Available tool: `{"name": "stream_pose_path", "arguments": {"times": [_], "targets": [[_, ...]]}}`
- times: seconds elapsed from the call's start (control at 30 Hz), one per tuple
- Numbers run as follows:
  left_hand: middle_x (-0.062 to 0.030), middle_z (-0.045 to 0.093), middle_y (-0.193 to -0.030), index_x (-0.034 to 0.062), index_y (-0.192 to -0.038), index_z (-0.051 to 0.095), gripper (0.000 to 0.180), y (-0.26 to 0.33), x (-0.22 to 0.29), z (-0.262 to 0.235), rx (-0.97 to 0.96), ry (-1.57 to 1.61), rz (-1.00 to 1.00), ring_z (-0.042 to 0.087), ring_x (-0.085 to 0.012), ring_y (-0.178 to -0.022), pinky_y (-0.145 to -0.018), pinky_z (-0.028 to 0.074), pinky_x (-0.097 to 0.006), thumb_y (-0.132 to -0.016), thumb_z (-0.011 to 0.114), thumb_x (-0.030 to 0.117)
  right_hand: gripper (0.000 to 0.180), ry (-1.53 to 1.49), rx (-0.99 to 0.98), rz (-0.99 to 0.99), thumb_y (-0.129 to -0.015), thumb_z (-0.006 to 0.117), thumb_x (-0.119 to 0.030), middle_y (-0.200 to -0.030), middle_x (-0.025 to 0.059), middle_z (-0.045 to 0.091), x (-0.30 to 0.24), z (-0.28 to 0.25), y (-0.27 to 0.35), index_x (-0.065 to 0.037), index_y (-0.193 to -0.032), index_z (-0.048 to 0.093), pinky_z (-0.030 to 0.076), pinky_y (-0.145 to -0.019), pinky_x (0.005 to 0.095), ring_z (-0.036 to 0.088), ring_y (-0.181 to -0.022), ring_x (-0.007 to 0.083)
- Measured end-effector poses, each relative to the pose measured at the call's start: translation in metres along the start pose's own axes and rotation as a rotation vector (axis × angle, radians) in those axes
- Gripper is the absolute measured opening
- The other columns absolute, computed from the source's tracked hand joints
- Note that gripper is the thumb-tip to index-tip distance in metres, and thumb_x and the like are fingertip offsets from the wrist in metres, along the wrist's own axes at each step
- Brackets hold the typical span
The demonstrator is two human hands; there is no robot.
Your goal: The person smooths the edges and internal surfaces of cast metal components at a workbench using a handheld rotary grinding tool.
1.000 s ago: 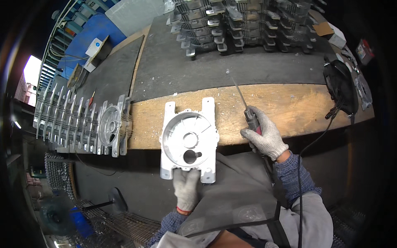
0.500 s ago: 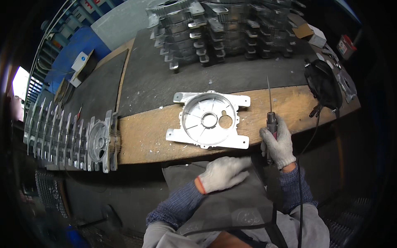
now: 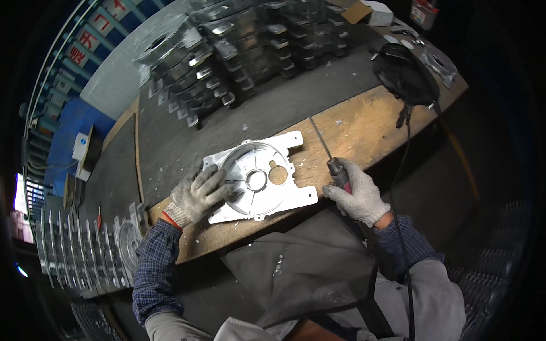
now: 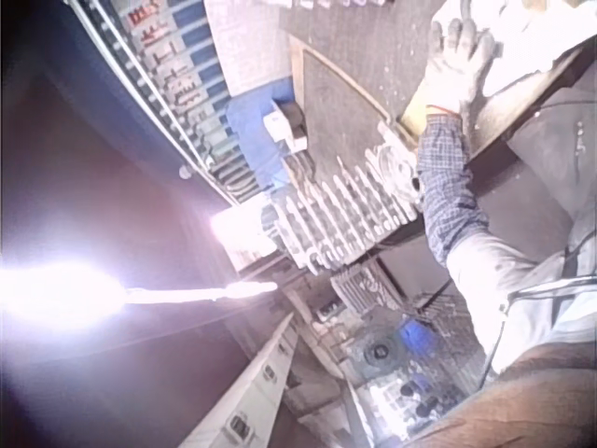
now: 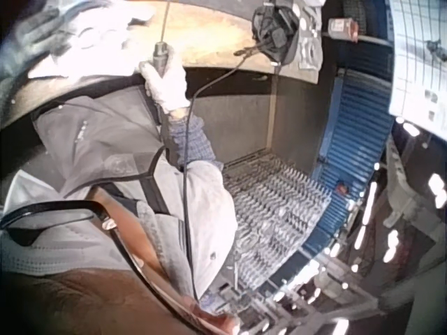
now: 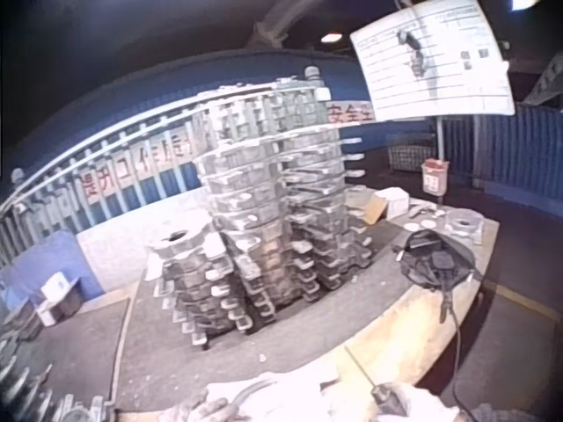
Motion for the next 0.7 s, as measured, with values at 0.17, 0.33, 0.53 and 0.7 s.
{"name": "stream_pose_path", "arguments": {"times": [0.17,0.33,0.53,0.7], "targets": [[-0.0057,0.077,-0.126,0.0234,-0.136,0.069,0.042,-0.002,0.041,0.021,-0.089,-0.017,0.275,0.07,-0.0298,-0.13,-0.122,0.049,-0.06,-0.095,0.078,0.026,0.078,0.125,0.04,0.021,-0.092,0.085,-0.03,-0.086,0.01,0.072,0.003,-0.011,0.01,0.003,-0.154,0.05,0.057,-0.059,0.033,0.069,-0.061,0.0143],[-0.0062,0.074,-0.102,0.0132,-0.121,0.075,0.033,-0.008,0.114,0.005,0.189,0.154,0.055,0.073,-0.0256,-0.103,-0.102,0.058,-0.056,-0.091,0.076,0.026,0.08,0.154,0.063,0.043,-0.091,0.085,-0.033,-0.085,0.0108,0.072,0.008,-0.023,0.012,0.001,-0.154,0.051,0.057,-0.06,0.0331,0.069,-0.059,0.0137],[-0.0012,0.072,-0.084,0.0135,-0.105,0.078,0.027,-0.021,0.148,0.013,0.305,0.273,-0.242,0.074,-0.024,-0.088,-0.098,0.057,-0.051,-0.082,0.083,0.029,0.081,0.364,0.015,0.025,-0.094,0.079,-0.041,-0.114,0.0238,0.077,0.021,-0.023,0.009,-0.002,-0.158,0.049,0.061,-0.089,0.0429,0.08,-0.094,0.0344],[-0.0006,0.069,-0.078,0.0159,-0.101,0.08,0.027,0.002,0.142,-0.028,0.395,0.418,-0.418,0.072,-0.0231,-0.081,-0.1,0.056,-0.054,-0.078,0.084,0.028,0.08,0.518,-0.179,-0.158,-0.096,0.077,-0.037,-0.132,0.0288,0.074,0.007,-0.03,0.038,-0.004,-0.162,0.045,0.057,-0.105,0.049,0.072,-0.121,0.0478]]}}
Point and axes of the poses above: each hand's wrist, its own y-axis away from the middle knuckle, its own z-axis out of the palm, x = y × z, the point moved 7 cm from there along -y, towards the middle knuckle
